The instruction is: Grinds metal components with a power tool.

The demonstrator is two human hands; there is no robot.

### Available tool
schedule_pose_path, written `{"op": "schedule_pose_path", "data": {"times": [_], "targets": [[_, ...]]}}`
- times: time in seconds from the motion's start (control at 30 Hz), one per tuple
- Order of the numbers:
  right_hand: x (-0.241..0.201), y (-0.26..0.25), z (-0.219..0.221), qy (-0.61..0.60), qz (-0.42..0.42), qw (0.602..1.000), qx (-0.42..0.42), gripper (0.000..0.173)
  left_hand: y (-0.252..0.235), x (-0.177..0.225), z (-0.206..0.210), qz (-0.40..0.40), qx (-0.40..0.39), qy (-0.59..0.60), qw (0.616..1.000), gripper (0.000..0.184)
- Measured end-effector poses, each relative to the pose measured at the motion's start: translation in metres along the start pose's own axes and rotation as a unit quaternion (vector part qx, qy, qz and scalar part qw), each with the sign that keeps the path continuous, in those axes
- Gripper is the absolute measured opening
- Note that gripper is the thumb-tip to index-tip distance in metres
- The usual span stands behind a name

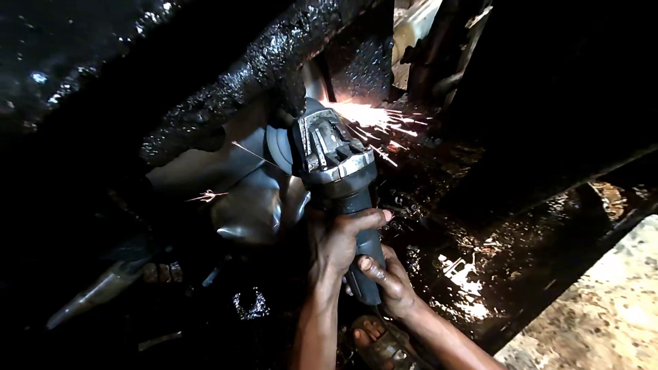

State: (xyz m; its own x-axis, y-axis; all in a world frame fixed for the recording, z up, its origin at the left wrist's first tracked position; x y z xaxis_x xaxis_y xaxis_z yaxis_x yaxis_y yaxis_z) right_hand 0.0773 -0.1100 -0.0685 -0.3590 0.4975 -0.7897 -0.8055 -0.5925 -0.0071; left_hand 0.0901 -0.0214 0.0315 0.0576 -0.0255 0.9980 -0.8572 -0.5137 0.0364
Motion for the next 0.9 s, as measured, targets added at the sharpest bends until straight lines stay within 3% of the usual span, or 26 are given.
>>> {"op": "schedule_pose_path", "data": {"times": [0.33,0.5,0.9], "targets": [[-0.004,-0.001,-0.002,-0.024,0.001,1.0,-0.002,0.045,-0.011,-0.003,0.007,-0.006,0.018,0.018,1.0,0.06],[-0.004,-0.001,-0.003,-0.032,0.009,0.999,0.004,0.045,-0.002,0.004,0.01,-0.004,-0.022,-0.023,0.999,0.049],[0.0,0.001,0.001,-0.07,0.011,0.997,-0.014,0.044,-0.004,0.005,0.007,0.008,0.005,-0.051,0.999,0.064]]}}
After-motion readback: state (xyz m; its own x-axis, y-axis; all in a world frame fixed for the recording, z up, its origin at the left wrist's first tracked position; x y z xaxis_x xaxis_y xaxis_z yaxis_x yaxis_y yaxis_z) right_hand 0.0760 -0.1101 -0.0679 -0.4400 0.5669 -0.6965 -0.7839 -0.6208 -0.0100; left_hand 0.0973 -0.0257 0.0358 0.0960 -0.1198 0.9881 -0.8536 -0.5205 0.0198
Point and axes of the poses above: each hand's wrist, its own y-axis away from the middle knuckle, its own z-axis out of the palm, x = y × z, the point moved 8 cm from there along -y, towards the middle knuckle, and after that the axes turned 5 degrees about z, right-handed, at the moved point
